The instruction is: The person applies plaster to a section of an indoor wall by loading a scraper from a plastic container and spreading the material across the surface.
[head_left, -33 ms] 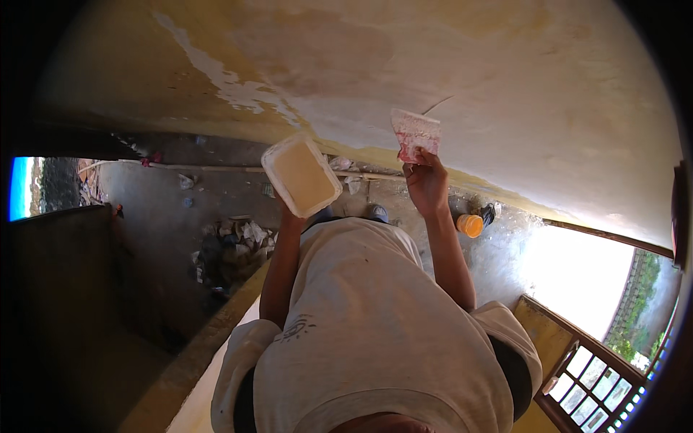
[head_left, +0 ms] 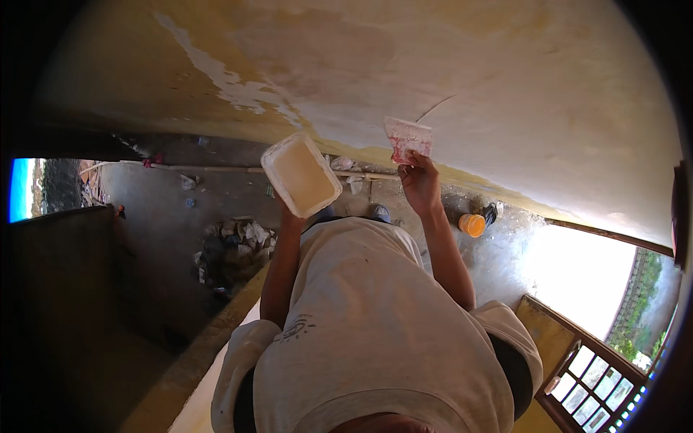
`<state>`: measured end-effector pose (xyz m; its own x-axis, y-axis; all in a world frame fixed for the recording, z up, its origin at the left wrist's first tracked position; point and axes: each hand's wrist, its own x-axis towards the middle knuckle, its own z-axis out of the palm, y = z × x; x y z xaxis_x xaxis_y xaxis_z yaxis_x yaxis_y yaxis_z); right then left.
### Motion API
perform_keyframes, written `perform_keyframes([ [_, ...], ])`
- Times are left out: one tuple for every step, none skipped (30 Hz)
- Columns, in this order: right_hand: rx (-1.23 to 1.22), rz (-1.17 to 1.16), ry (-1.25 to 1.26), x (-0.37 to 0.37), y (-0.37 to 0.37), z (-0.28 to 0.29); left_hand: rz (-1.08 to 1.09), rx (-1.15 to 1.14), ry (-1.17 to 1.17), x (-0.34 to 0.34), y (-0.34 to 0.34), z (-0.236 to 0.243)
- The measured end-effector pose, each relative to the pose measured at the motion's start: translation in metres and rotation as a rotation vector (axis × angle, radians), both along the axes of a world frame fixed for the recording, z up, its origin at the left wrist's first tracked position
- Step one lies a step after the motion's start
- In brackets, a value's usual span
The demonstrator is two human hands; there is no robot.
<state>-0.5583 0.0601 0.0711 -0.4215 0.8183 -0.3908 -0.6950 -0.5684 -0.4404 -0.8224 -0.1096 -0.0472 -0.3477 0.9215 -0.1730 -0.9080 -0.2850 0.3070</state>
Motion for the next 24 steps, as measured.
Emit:
perform_keyframes([
  [-0.004, -0.003, 0.008, -0.006, -0.001, -0.030, 0.001, -0.005, 0.004, -0.007, -0.004, 0.000],
  [-0.063, 0.052, -0.020, -0.014, -0.002, -0.060, 0.008, -0.013, 0.011, -0.012, -0.009, -0.001],
  [-0.123, 0.108, -0.047, -0.020, -0.003, -0.090, 0.008, -0.021, 0.017, -0.017, -0.015, -0.001],
  [-0.129, 0.111, -0.039, -0.026, -0.001, -0.122, 0.016, -0.026, 0.021, -0.022, -0.021, 0.001],
  [-0.176, 0.110, -0.035, -0.032, 0.003, -0.153, 0.020, -0.032, 0.030, -0.026, -0.026, 0.003],
  [-0.227, 0.105, -0.031, -0.038, 0.008, -0.179, 0.016, -0.038, 0.038, -0.031, -0.030, 0.005],
  [-0.236, 0.095, -0.021, -0.041, 0.017, -0.201, 0.007, -0.046, 0.044, -0.035, -0.032, 0.007],
  [-0.208, 0.071, -0.034, -0.042, 0.026, -0.220, -0.013, -0.051, 0.052, -0.039, -0.031, 0.009],
  [-0.184, 0.053, -0.049, -0.044, 0.029, -0.232, -0.023, -0.061, 0.057, -0.043, -0.031, 0.009],
  [-0.194, 0.042, -0.042, -0.046, 0.031, -0.231, -0.033, -0.069, 0.062, -0.046, -0.032, 0.008],
  [-0.205, 0.008, -0.021, -0.053, 0.034, -0.220, -0.026, -0.074, 0.070, -0.049, -0.037, 0.008],
  [-0.216, -0.033, 0.001, -0.059, 0.034, -0.209, -0.024, -0.081, 0.078, -0.052, -0.043, 0.009],
  [-0.215, -0.035, 0.003, -0.060, 0.034, -0.202, -0.024, -0.084, 0.077, -0.051, -0.045, 0.009],
  [-0.196, -0.048, -0.001, -0.062, 0.032, -0.194, -0.029, -0.087, 0.082, -0.052, -0.047, 0.010],
  [-0.178, -0.064, -0.005, -0.062, 0.029, -0.187, -0.039, -0.088, 0.084, -0.054, -0.049, 0.011],
  [-0.172, -0.074, -0.010, -0.060, 0.029, -0.175, -0.047, -0.088, 0.078, -0.053, -0.049, 0.012],
  [-0.154, -0.074, 0.008, -0.059, 0.027, -0.162, -0.049, -0.082, 0.072, -0.052, -0.048, 0.011],
  [-0.137, -0.076, 0.027, -0.059, 0.024, -0.149, -0.059, -0.079, 0.065, -0.050, -0.048, 0.010],
  [-0.121, -0.090, 0.017, -0.054, 0.025, -0.135, -0.072, -0.070, 0.055, -0.046, -0.042, 0.010],
  [-0.100, -0.103, 0.030, -0.051, 0.026, -0.122, -0.087, -0.057, 0.051, -0.043, -0.035, 0.010],
  [-0.081, -0.118, 0.044, -0.047, 0.027, -0.110, -0.105, -0.047, 0.041, -0.038, -0.030, 0.011],
  [-0.091, -0.122, 0.056, -0.044, 0.028, -0.090, -0.119, -0.032, 0.028, -0.032, -0.023, 0.012],
  [-0.070, -0.131, 0.047, -0.041, 0.028, -0.068, -0.130, -0.017, 0.018, -0.027, -0.017, 0.013],
  [-0.061, -0.125, 0.038, -0.039, 0.028, -0.044, -0.143, 0.003, 0.005, -0.022, -0.011, 0.015],
])
